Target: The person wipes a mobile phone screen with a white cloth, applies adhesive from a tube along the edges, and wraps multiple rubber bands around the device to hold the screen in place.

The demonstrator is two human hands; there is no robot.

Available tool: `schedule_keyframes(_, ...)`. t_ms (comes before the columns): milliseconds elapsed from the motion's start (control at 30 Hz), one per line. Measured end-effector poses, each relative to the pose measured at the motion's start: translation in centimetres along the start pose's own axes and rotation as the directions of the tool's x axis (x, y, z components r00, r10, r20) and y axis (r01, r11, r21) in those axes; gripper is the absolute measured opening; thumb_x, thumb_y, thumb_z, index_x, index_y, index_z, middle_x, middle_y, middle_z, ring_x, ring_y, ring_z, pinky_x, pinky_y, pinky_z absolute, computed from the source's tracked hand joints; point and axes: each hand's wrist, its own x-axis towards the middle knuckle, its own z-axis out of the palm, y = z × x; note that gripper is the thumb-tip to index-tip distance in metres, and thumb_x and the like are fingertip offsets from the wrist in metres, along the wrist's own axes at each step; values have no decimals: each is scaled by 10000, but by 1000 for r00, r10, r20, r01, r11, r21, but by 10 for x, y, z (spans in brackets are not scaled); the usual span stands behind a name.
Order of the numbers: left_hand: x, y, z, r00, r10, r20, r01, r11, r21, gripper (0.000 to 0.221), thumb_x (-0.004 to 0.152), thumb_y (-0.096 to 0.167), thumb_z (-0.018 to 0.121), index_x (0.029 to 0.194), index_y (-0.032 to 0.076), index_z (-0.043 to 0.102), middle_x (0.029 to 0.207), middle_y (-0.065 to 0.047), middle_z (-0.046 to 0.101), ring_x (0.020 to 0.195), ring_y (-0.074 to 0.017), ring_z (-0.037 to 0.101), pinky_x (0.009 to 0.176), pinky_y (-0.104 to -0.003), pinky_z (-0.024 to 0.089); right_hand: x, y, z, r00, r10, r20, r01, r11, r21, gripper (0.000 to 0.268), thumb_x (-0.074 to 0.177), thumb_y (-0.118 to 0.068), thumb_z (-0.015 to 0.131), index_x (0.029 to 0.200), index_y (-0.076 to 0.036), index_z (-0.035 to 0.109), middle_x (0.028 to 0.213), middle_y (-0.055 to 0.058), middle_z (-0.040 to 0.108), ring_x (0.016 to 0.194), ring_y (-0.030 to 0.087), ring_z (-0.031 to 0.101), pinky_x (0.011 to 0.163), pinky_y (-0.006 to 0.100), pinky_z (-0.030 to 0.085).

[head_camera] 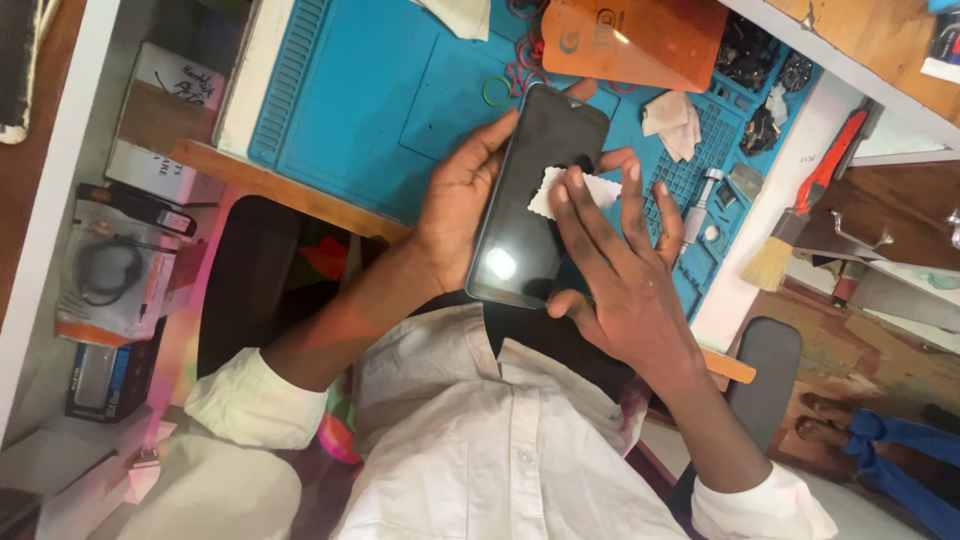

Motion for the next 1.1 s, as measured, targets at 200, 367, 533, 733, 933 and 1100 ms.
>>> schedule_keyframes(200, 8, 2, -2, 961, -57, 269, 32, 995, 97, 534, 1111, 538, 327, 1558, 247, 311, 1405, -160, 578, 1298, -286, 617, 1068, -452, 544, -12, -8, 8, 963, -230, 137, 250, 956, -152, 841, 980, -739, 369, 1522, -111, 506, 1560, 64, 518, 1541, 355, 277, 1181, 680, 45)
schedule_keyframes(367, -3, -2, -9, 989, 16, 148, -40, 985, 166, 504, 1263, 487, 371, 1581, 96, 381, 1288, -117, 598, 1155, -214, 631, 1001, -383, 553, 14, 21, -17, 997, -26, 67, 39, 978, -204, 884, 1086, -715, 318, 1616, -31, 498, 1642, 114, 500, 1587, 462, 220, 1178, 734, 37)
schedule_keyframes(533, 3, -2, 9, 999, -22, 26, 21, 999, 32, 546, 1138, 516, 342, 1530, 137, 350, 1304, -98, 611, 1195, -239, 664, 1051, -431, 571, 12, -7, 7, 960, -274, 57, 277, 960, -36, 988, 983, -832, 279, 1431, -15, 608, 1545, 147, 526, 1534, 372, 276, 1122, 677, 103)
schedule_keyframes(733, -3, -4, -15, 998, -46, 32, 45, 999, 28, 513, 1141, 533, 389, 1513, 180, 369, 1354, -176, 591, 1234, -314, 640, 1044, -494, 571, 27, -1, -11, 961, -277, 12, 265, 903, -338, 842, 1056, -743, 179, 1422, -174, 681, 1552, -23, 572, 1552, 328, 272, 1115, 674, 112)
schedule_keyframes(933, -3, -4, -39, 1000, 9, -18, -13, 971, -240, 549, 1223, 528, 363, 1525, 70, 340, 1353, -263, 571, 1253, -408, 604, 1039, -546, 568, 46, -6, -19, 988, -156, -4, 153, 971, -182, 995, 1049, -740, 126, 1523, 16, 566, 1579, 131, 530, 1532, 377, 293, 1098, 666, 150)
schedule_keyframes(1100, 4, 4, -16, 990, -9, 139, 5, 1000, 23, 737, 1056, 642, 397, 1548, 93, 376, 1411, -223, 570, 1400, -468, 550, 1070, -609, 554, 5, -31, 1, 907, -411, 89, 418, 905, -77, 892, 1024, -760, 193, 1438, -105, 634, 1465, 31, 628, 1469, 267, 445, 1089, 635, 194)
